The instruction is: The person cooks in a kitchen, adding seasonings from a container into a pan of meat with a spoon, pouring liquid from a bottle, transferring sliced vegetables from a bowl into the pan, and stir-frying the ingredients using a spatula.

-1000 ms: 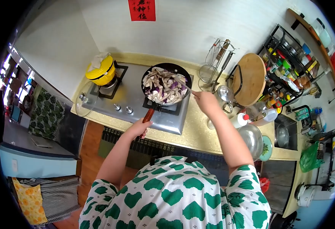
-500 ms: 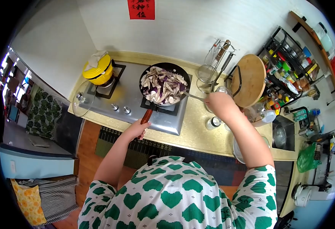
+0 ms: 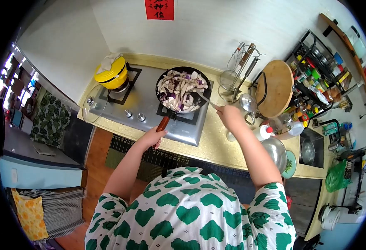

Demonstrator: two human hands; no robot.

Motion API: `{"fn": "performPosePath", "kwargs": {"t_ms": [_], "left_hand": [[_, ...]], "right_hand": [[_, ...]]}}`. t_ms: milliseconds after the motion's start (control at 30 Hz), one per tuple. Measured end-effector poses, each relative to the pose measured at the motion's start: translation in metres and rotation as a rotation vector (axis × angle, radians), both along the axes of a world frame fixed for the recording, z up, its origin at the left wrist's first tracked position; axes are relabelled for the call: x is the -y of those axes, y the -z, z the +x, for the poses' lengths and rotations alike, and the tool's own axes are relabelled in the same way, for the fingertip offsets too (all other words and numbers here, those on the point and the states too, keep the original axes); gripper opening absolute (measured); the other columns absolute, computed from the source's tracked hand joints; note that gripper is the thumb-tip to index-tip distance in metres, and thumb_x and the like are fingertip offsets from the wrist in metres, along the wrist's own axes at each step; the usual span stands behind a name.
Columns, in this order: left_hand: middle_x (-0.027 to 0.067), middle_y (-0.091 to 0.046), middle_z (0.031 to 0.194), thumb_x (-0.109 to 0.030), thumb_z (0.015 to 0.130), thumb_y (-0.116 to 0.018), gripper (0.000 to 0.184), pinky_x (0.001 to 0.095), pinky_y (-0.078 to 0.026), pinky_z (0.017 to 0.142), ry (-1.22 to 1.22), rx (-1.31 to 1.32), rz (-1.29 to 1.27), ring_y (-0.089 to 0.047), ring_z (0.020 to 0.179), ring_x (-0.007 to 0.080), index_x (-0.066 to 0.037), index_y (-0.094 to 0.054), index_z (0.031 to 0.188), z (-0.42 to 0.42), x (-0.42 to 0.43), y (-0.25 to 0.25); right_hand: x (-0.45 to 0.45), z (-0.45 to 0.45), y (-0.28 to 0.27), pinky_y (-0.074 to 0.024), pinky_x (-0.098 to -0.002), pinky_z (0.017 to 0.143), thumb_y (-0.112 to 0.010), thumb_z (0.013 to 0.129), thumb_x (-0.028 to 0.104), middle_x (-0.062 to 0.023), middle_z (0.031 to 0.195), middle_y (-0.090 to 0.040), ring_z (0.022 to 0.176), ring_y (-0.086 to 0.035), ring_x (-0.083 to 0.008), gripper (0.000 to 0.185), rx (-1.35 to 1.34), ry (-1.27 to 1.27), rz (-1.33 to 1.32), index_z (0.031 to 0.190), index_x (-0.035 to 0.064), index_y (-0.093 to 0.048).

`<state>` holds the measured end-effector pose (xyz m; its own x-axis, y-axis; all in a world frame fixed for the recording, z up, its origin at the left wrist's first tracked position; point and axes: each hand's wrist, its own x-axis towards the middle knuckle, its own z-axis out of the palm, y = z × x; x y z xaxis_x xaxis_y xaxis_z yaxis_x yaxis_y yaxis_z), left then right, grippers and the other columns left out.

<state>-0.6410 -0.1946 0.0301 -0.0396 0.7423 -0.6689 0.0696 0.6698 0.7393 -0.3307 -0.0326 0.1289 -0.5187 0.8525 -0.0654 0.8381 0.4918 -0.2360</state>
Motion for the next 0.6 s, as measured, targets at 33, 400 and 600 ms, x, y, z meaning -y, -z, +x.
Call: {"fn": "performPosePath", "kwargs": {"t_ms": [33,400,600], "left_hand": [[0.0001,-0.048,0.066,-0.034,0.101,-0.064,0.035,0.03,-0.044,0.046,-0.002,0.008,-0.001,-0.048,0.051,0.0114,-0.008,-0.048,0.117,0.001,0.002,-0.002],[0.0,-0.047,0.065,-0.033,0.101,-0.063,0.037,0.0303,-0.044,0.045,0.009,0.009,0.013,-0.047,0.05,0.0116,-0.006,-0.046,0.12,0.001,0.0,-0.008],[0.0004,-0.047,0.065,-0.033,0.101,-0.063,0.037,0.0303,-0.044,0.045,-0.013,0.017,0.009,-0.047,0.049,0.012,-0.005,-0.046,0.117,-0.001,0.001,-0.004]], "right_hand": [[0.003,0.004,-0.014,-0.0556,-0.0476,0.081,-0.062,0.097,0.023,-0.0208,0.097,-0.073,0.09,-0.07,-0.0397,0.026,0.016,-0.017,0.005,0.119,0.0139,-0.075],[0.003,-0.029,-0.114,-0.0588,-0.0391,0.072,-0.069,0.08,0.003,-0.0124,0.088,-0.075,0.085,-0.074,-0.0281,0.014,0.553,-0.188,0.263,0.088,0.0102,-0.077],[-0.03,-0.039,-0.123,-0.0586,-0.0386,0.073,-0.075,0.079,0.01,-0.0073,0.089,-0.076,0.087,-0.074,-0.0269,0.013,0.683,-0.208,0.272,0.09,0.0147,-0.079]]}}
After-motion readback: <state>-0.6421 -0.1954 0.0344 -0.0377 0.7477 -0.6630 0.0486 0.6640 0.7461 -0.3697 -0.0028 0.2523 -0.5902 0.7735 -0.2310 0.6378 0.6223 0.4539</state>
